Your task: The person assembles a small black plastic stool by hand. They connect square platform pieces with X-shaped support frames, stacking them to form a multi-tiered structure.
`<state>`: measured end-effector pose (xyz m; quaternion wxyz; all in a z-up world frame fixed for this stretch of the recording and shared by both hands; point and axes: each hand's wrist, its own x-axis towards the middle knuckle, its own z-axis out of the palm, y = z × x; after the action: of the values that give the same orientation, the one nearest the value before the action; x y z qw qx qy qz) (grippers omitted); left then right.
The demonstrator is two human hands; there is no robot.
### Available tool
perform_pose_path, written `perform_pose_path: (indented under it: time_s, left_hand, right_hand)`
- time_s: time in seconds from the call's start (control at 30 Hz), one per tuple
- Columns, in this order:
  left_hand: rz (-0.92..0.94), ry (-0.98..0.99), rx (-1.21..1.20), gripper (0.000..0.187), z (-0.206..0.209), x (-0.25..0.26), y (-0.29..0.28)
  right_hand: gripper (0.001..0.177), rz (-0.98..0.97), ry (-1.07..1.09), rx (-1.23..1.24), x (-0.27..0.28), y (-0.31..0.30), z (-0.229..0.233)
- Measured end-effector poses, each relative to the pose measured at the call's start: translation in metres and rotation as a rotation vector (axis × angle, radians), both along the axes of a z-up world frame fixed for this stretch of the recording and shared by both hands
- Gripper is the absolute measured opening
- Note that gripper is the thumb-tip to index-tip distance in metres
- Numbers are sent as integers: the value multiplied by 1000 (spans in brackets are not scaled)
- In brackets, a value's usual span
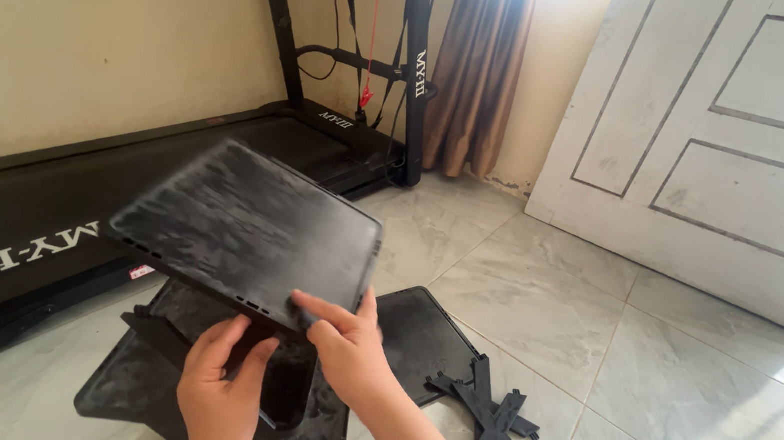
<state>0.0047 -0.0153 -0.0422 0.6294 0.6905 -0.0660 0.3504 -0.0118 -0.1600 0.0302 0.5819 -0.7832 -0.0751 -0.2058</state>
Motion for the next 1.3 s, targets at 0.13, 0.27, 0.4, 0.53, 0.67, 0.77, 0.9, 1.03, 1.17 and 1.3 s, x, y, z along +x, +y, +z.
perform_pose_path:
  time_s: [0.13, 0.27, 0.4, 0.53, 0.67, 0.77, 0.9, 1.03, 1.17, 1.3]
  left_hand:
    - [20, -40, 41, 36, 0, -3, 6]
    - [-15, -23, 69, 38, 8, -3, 14]
    - [-36, 53, 70, 36, 13, 1, 16]
    - [-44, 12, 31, 34, 6, 4, 17]
    - [-77, -16, -41, 32, -1, 9, 16]
    - [-40, 44, -48, 30, -1, 8, 18]
    - [19, 182, -13, 29, 10, 3, 20]
    - [100, 113, 54, 27, 19, -5, 14]
    - [178, -28, 155, 26, 18, -8, 12]
    - [272, -120, 242, 29, 14, -4, 15]
  right_hand:
    - [39, -65, -26, -477, -7, 8, 9]
    - [56, 152, -23, -563, -13, 7, 23]
    - [57, 172, -332, -623, -13, 14, 17]
    - [50, 6, -471, -847, -7, 22, 4]
    - [47, 14, -640, -935, -5, 23, 2]
    - [44, 50, -710, -964, -4, 22, 7]
    - [39, 110, -634, -898, 3, 13, 20]
    - [31, 215, -433, -676, 1, 8, 23]
    - [30, 198, -381, -622, 2, 6, 17]
    - [32, 229, -380, -563, 5, 9, 11]
